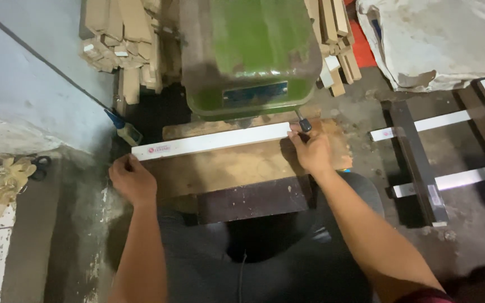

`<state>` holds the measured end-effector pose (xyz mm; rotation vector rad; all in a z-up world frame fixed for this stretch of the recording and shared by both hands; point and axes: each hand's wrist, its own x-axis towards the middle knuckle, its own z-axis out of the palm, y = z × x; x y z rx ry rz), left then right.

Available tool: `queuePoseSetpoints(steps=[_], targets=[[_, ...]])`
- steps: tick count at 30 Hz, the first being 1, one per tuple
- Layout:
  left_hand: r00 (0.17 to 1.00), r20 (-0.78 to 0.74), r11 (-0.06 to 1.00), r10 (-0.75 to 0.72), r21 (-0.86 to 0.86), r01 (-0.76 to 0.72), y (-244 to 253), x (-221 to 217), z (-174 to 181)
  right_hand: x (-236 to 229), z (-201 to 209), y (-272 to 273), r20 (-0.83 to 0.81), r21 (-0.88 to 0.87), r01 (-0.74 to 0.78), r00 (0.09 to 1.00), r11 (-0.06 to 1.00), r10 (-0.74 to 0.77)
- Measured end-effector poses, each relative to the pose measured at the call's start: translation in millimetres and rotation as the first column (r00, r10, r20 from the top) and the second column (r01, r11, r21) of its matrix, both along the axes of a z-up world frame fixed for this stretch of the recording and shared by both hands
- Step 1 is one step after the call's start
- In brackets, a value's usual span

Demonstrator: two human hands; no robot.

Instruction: Positioning white strips under an industrial punch machine and processing them one by one.

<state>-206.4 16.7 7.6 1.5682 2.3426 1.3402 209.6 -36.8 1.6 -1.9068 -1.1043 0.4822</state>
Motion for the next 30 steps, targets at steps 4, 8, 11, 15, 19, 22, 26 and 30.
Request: queuePoseSetpoints(steps=[4, 8, 11, 15, 19, 22, 26, 30], targets=[[1.0, 0.017, 0.999, 0.002, 0.05, -0.003, 15.7, -8.2, -14.5, -1.6, -18.2, 9.9, -0.058, 0.056, 0.007, 0.998, 0.998, -0.004], [0.998, -0.004, 0.993, 0.066, 0.096, -0.066, 23.6, -6.4, -22.2, -6.0, -15.0, 8.7, -0.063, 0.012, 0.018, 0.998, 1.0, -0.017], [0.993, -0.074, 0.987, 0.09, 0.14, -0.079, 27.8, -8.9, -29.5, -7.8, -11.8, 10.2, -0.075, 0.009, 0.032, 0.997, 0.999, -0.031], [0.991, -0.09, 0.952, 0.1, 0.298, -0.069, 7.1, 29.4, 28.6, -6.9, -17.9, 5.5, -0.104, -0.003, 0.039, 0.994, 0.999, -0.039], [0.985, -0.019, 0.926, -0.172, 0.339, 0.168, 5.3, 79.9, 38.8, -6.4, 13.0, 2.1, -0.11, 0.094, 0.016, 0.994, 0.995, -0.006], [0.911, -0.165, 0.884, -0.379, 0.226, 0.409, -5.4, 113.3, 35.6, -3.6, 61.3, -11.6, -0.017, 0.015, 0.043, 0.999, 0.999, -0.042], [0.65, -0.366, 0.704, -0.666, -0.021, 0.71, 0.1, 142.3, 5.9, 8.7, 117.5, -24.6, -0.105, 0.106, -0.16, 0.98, 0.981, 0.171], [0.617, -0.42, 0.685, -0.666, -0.016, 0.728, 10.2, 144.1, -7.8, -13.9, 190.8, -35.8, -0.056, -0.029, -0.415, 0.909, 0.909, 0.413]])
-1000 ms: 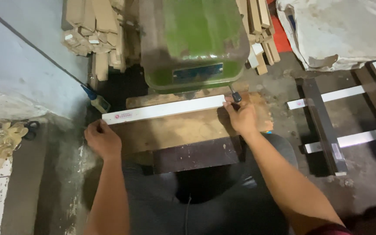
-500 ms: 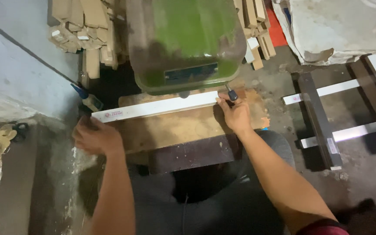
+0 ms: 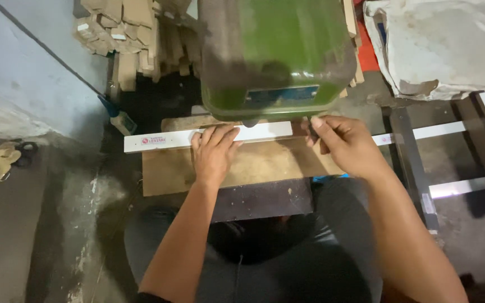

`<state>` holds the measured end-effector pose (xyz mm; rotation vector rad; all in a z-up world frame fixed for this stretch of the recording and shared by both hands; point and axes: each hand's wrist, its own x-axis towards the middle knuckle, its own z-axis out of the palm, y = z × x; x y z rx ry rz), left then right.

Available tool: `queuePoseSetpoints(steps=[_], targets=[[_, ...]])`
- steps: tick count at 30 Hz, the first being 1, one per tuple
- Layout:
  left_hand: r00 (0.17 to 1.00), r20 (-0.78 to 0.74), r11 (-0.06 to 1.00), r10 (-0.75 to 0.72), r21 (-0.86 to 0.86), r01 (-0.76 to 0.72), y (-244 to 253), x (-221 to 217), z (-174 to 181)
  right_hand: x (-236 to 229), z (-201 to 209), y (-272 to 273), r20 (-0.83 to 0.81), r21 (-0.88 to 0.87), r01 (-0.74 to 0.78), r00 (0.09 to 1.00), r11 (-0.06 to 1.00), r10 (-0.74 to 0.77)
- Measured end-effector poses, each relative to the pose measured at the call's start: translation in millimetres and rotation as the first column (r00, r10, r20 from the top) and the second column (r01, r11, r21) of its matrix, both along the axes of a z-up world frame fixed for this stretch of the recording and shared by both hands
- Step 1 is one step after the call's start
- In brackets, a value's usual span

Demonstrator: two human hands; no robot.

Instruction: Positioning white strips under an industrial punch machine and processing them one by one.

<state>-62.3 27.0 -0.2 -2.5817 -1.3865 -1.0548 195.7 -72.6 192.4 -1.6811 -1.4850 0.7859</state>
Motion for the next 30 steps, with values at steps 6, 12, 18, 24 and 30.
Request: queuePoseSetpoints(steps=[6, 12, 18, 24, 30], targets=[[1.0, -0.011, 0.995, 0.02, 0.099, -0.019, -1.9, 0.8, -12.1, 15.7, -50.2, 44.6, 0.107, -0.301, 0.069, 0.994, 0.951, -0.038], [1.0, 0.012, 0.996, 0.008, 0.086, -0.009, -1.0, -0.9, -8.4, -2.7, -11.4, 119.7, 0.068, -0.026, 0.011, 0.998, 1.0, -0.009], [1.0, 0.023, 0.995, -0.006, 0.101, 0.003, -0.3, -0.5, -8.8, 41.2, 28.6, 149.4, 0.041, 0.301, -0.021, 0.999, 0.953, 0.009], [0.988, -0.116, 0.961, 0.104, 0.266, -0.07, -5.3, 0.2, 9.0, 0.5, 41.0, 67.4, 0.019, 0.6, -0.011, 1.0, 0.8, -0.001], [1.0, 0.017, 0.976, -0.001, 0.22, -0.003, -2.2, -0.9, -3.8, -0.9, 5.2, 18.4, 0.067, 0.712, -0.067, 0.997, 0.699, 0.027]])
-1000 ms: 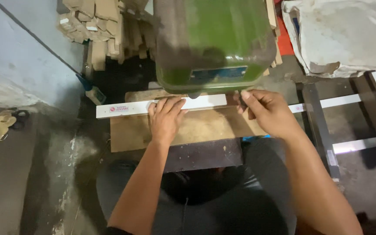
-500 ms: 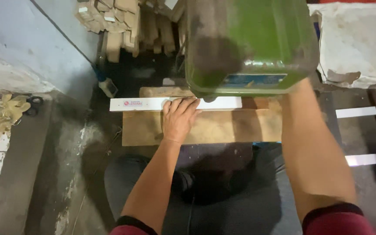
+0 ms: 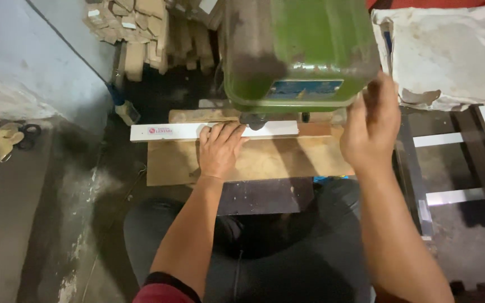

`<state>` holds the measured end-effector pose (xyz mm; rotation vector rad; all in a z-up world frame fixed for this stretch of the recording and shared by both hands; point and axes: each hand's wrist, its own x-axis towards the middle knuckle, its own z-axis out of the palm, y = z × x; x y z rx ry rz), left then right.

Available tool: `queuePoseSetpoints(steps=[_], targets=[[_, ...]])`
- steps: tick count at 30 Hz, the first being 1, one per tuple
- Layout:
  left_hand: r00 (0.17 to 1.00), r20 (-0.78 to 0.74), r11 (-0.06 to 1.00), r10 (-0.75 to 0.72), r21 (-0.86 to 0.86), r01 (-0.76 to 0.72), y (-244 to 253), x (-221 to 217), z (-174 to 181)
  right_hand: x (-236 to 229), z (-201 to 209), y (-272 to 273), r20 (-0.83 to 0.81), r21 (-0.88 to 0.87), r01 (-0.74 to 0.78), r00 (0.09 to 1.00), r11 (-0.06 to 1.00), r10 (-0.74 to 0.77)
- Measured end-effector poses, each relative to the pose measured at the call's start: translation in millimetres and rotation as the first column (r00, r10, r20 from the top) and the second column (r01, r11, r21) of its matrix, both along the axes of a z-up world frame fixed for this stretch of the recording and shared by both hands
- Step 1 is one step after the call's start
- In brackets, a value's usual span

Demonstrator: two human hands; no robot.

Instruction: Positioning white strips under an industrial punch machine and processing them one by one.

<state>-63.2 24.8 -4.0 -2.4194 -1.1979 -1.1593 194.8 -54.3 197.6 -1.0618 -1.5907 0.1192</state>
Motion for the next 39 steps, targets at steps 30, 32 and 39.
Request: queuePoseSetpoints(steps=[30, 32, 39], targets=[[1.0, 0.019, 1.0, 0.021, -0.001, -0.021, -1.9, 0.4, -1.4, -5.3, -28.1, -27.0, 0.176, 0.043, 0.271, 0.945, 0.962, -0.275], [1.0, 0.02, 1.0, 0.012, -0.014, -0.012, -2.4, 0.4, 2.6, -6.5, -11.8, -21.3, 0.178, 0.047, 0.274, 0.944, 0.961, -0.278], [0.992, -0.081, 0.995, 0.095, 0.031, -0.092, -5.3, 0.8, 6.6, -15.4, 33.9, 19.2, 0.057, 0.119, 0.225, 0.971, 0.967, -0.233]])
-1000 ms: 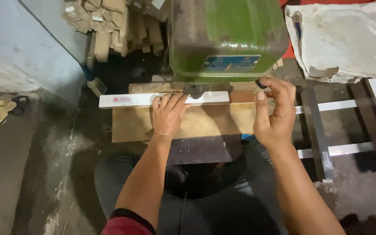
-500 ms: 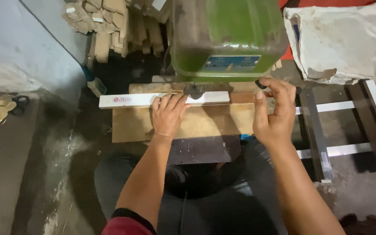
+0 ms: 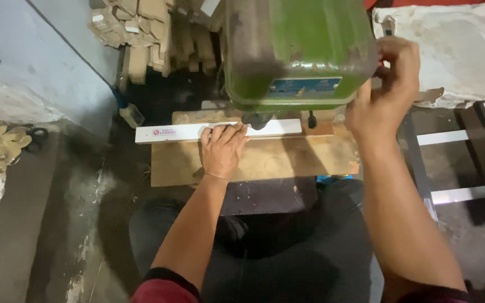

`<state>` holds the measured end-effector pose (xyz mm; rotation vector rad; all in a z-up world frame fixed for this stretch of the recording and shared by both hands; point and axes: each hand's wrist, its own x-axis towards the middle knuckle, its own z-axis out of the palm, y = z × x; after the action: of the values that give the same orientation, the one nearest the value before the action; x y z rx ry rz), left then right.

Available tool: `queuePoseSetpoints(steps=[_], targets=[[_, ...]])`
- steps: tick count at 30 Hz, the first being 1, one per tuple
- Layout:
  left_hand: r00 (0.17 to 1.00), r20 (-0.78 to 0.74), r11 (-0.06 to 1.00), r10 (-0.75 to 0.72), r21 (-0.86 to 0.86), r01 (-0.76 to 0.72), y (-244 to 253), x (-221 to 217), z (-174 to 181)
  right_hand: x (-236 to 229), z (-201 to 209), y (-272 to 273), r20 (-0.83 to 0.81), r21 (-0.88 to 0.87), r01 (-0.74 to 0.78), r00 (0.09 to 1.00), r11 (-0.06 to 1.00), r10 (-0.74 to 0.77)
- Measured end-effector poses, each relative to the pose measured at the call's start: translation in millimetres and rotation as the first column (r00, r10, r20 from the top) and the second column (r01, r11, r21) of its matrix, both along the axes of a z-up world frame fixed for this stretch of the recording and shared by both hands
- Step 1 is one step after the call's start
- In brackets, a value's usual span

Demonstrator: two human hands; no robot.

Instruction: Positioning white strips under an industrial punch machine and processing them one by one.

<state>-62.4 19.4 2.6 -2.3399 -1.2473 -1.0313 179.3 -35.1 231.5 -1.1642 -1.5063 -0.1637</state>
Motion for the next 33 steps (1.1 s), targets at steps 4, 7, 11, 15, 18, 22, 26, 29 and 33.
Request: queuePoseSetpoints(steps=[4, 7, 11, 15, 18, 22, 26, 29, 33], targets=[[0.999, -0.041, 1.0, 0.023, -0.009, -0.023, -0.6, 0.2, -0.1, 19.1, -14.8, 41.8, -0.081, 0.001, 0.097, 0.992, 0.995, -0.097], [0.999, -0.038, 1.0, 0.01, -0.026, -0.011, -0.7, 0.4, -1.0, 27.9, -26.3, 65.6, -0.278, -0.131, -0.018, 0.96, 0.991, -0.019], [1.0, 0.013, 0.998, -0.009, -0.057, 0.009, 3.0, 1.9, -11.5, 50.5, -78.4, 80.0, -0.632, -0.627, -0.249, 0.717, 0.738, -0.295], [0.999, 0.044, 0.999, -0.021, -0.026, 0.022, 6.0, 3.0, -25.7, 76.3, -152.7, 56.9, 0.26, -0.742, 0.217, 0.965, 0.634, -0.025], [0.997, 0.067, 0.999, -0.034, 0.025, 0.032, 5.9, 3.3, -17.5, 67.2, -153.5, 22.1, -0.155, -0.794, -0.212, 0.977, 0.57, 0.148], [0.996, 0.074, 0.998, -0.046, 0.037, 0.044, 6.3, 4.4, -13.3, 50.5, -173.8, 5.6, -0.041, -0.811, -0.008, 0.998, 0.585, -0.043], [0.995, 0.08, 0.998, -0.051, 0.032, 0.049, 2.2, 2.3, -12.4, 35.7, -247.8, 12.4, -0.081, -0.717, 0.059, 0.983, 0.694, -0.167], [0.995, 0.086, 0.998, -0.047, 0.032, 0.045, 3.0, 2.0, -8.9, 0.2, -227.7, 9.7, -0.133, -0.736, 0.013, 0.977, 0.677, -0.164], [0.992, 0.103, 0.997, -0.071, -0.001, 0.071, 0.0, 0.3, -5.8, -37.1, -203.5, 8.8, -0.105, -0.79, 0.026, 0.978, 0.612, -0.178]])
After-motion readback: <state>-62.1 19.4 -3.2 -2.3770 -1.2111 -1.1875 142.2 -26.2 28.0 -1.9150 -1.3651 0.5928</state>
